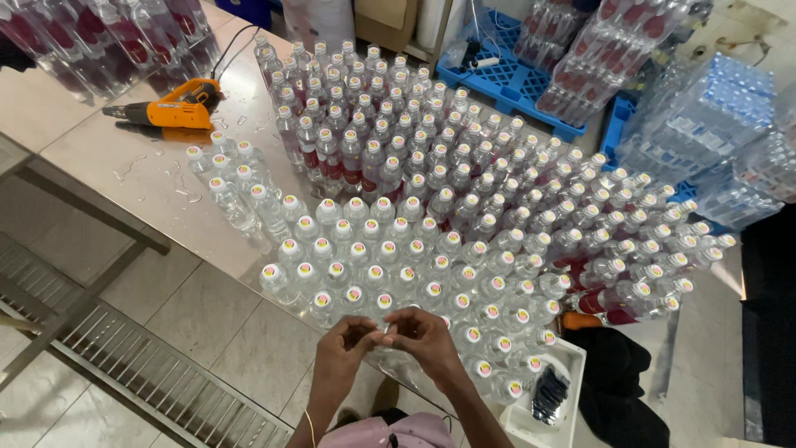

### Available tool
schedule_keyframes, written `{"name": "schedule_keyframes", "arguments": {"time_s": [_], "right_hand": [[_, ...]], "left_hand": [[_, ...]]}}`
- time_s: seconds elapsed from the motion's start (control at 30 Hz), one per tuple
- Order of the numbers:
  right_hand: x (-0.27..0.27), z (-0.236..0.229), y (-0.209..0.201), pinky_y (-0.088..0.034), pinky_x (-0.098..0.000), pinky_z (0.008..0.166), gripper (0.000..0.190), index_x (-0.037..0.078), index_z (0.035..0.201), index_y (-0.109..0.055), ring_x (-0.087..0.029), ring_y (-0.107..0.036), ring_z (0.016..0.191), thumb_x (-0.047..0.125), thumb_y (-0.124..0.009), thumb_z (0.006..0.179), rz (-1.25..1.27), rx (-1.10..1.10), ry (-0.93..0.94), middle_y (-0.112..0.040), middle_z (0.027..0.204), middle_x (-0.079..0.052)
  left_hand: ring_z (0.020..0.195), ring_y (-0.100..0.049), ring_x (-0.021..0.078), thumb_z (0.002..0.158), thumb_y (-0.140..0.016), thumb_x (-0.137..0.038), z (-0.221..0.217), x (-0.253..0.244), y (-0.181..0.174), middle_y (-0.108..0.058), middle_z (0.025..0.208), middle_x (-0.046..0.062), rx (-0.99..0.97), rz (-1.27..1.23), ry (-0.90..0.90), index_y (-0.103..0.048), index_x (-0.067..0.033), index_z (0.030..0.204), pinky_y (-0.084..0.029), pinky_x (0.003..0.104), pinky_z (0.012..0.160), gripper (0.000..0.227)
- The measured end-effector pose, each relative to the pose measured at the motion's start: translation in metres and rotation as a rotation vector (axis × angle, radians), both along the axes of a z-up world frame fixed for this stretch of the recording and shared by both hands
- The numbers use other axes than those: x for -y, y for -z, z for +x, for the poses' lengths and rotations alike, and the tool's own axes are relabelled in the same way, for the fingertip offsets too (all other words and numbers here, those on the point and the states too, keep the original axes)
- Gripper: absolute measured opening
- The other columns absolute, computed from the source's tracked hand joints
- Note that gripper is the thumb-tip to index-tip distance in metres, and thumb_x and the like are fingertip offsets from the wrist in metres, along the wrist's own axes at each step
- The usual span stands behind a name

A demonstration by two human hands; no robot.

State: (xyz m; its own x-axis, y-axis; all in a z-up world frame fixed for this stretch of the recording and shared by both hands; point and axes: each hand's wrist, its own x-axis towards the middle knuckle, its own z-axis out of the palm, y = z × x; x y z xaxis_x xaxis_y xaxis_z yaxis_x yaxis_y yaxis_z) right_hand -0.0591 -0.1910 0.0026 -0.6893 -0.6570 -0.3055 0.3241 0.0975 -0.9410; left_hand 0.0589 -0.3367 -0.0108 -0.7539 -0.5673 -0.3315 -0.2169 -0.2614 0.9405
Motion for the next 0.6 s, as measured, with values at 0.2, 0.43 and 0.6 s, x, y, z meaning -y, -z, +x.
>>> {"name": "schedule_keyframes", "arguments": {"time_s": [0.2, 0.43, 0.6], "right_hand": [[0.044, -0.042, 0.001, -0.07, -0.0302, 0.085, 0.029, 0.002, 0.112, -0.084, -0.018, -0.083, 0.087, 0.003, -0.092, 0.084, -0.006, -0.168, 0.146, -0.086, 0.088, -0.012], [0.095, -0.075, 0.027, -0.067, -0.0302, 0.096, 0.029, 0.01, 0.128, -0.079, -0.017, -0.085, 0.107, 0.015, -0.078, 0.099, 0.203, -0.579, 0.181, -0.088, 0.109, -0.005], [0.11, -0.08, 0.065, -0.061, -0.032, 0.081, 0.03, 0.017, 0.132, -0.078, -0.013, -0.078, 0.083, 0.02, -0.074, 0.102, 0.437, -0.753, 0.184, -0.087, 0.113, 0.002]], "left_hand": [[0.115, -0.081, 0.0204, 0.093, -0.081, -0.023, -0.028, 0.032, -0.014, -0.087, 0.121, 0.007, -0.044, -0.045, -0.045, -0.076, -0.0116, 0.124, -0.065, 0.035, 0.098, 0.033], [0.142, -0.067, 0.0195, 0.1, -0.072, -0.02, -0.068, 0.08, -0.003, -0.071, 0.15, 0.006, -0.053, -0.257, 0.09, -0.064, -0.0115, 0.144, -0.056, 0.035, 0.119, 0.045], [0.148, -0.06, 0.027, 0.102, -0.068, -0.026, -0.089, 0.108, 0.02, -0.057, 0.164, 0.01, -0.062, -0.331, 0.329, -0.056, -0.0115, 0.155, -0.05, 0.041, 0.123, 0.056]]}}
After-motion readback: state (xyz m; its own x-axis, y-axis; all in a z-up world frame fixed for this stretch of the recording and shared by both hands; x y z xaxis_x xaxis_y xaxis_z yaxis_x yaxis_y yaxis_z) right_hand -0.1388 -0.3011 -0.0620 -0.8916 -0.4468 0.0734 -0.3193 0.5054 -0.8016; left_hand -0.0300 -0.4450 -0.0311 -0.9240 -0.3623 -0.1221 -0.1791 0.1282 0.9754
